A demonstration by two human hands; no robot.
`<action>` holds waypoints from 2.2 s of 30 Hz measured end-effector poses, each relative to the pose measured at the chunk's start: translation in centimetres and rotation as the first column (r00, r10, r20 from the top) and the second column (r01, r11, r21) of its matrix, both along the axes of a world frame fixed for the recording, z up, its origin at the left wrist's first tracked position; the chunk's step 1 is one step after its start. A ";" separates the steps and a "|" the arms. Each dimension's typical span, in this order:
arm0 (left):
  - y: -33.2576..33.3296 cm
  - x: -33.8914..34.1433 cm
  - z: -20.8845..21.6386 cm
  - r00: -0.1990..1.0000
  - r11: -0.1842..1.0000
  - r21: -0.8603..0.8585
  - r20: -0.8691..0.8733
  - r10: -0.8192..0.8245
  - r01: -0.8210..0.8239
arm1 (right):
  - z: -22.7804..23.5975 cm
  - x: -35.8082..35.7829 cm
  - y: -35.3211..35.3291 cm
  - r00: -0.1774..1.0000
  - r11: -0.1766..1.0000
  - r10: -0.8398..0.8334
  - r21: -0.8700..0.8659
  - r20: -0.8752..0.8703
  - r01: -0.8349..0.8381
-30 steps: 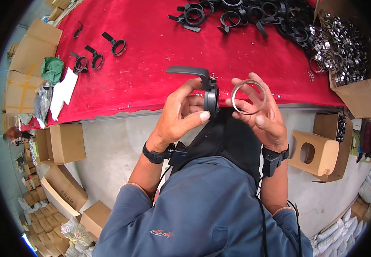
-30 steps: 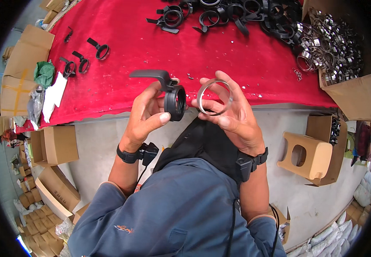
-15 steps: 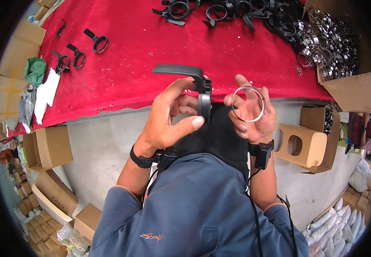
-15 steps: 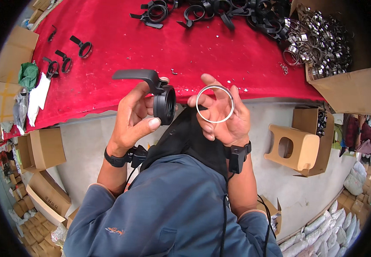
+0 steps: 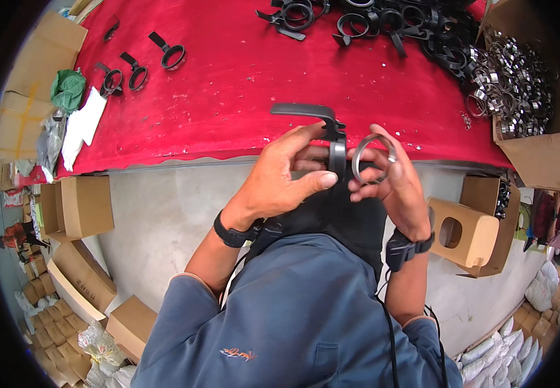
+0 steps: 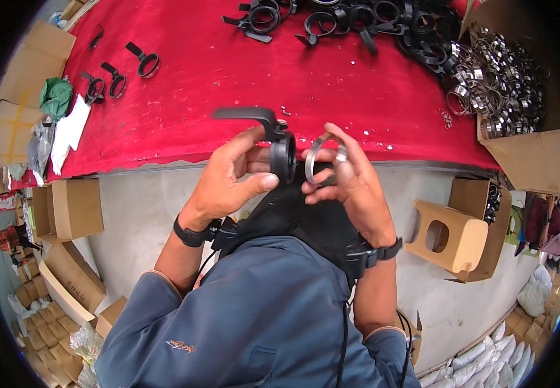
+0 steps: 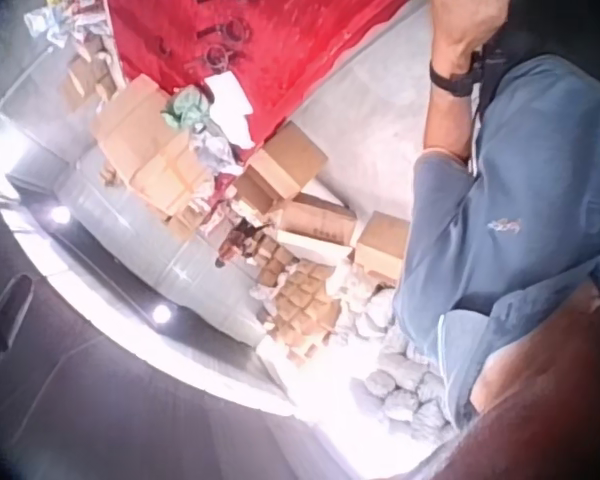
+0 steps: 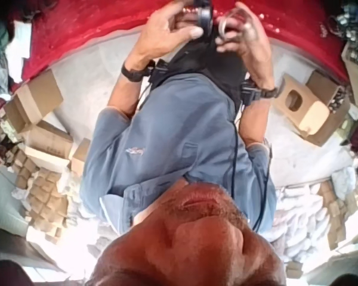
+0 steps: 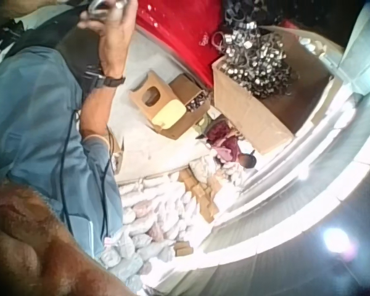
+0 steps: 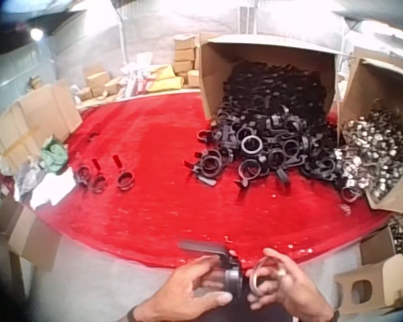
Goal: The recorder is assembling metal ring clamps by fitting a silver-colored metal ring onto a black plastic housing and pressing them together.
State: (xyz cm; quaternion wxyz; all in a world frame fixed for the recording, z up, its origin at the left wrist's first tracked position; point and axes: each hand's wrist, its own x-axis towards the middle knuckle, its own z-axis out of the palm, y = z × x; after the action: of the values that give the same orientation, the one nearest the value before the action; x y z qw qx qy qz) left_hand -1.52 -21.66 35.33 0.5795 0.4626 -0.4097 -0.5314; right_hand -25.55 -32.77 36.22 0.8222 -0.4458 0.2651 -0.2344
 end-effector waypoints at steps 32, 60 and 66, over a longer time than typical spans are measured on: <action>-0.6 0.3 2.1 0.917 0.975 -0.063 0.358 -0.177 0.212 | 0.2 2.5 3.2 0.984 0.879 -0.151 -0.469 -0.099 0.087; -2.7 -5.9 0.0 0.637 0.772 -0.558 0.483 0.601 -0.305 | 0.6 7.1 1.2 0.625 0.456 -0.781 -0.680 0.005 0.574; -3.8 -5.4 0.2 0.544 0.670 -0.616 0.423 0.725 -0.414 | 0.8 8.3 1.4 0.627 0.439 -0.777 -0.667 0.056 0.603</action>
State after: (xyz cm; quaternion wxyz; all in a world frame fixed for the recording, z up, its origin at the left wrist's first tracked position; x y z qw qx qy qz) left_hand -6.92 -25.50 35.53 0.6366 0.5779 -0.5106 -0.0053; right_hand -17.26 -31.37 37.04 0.4093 -0.5695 0.4346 -0.5651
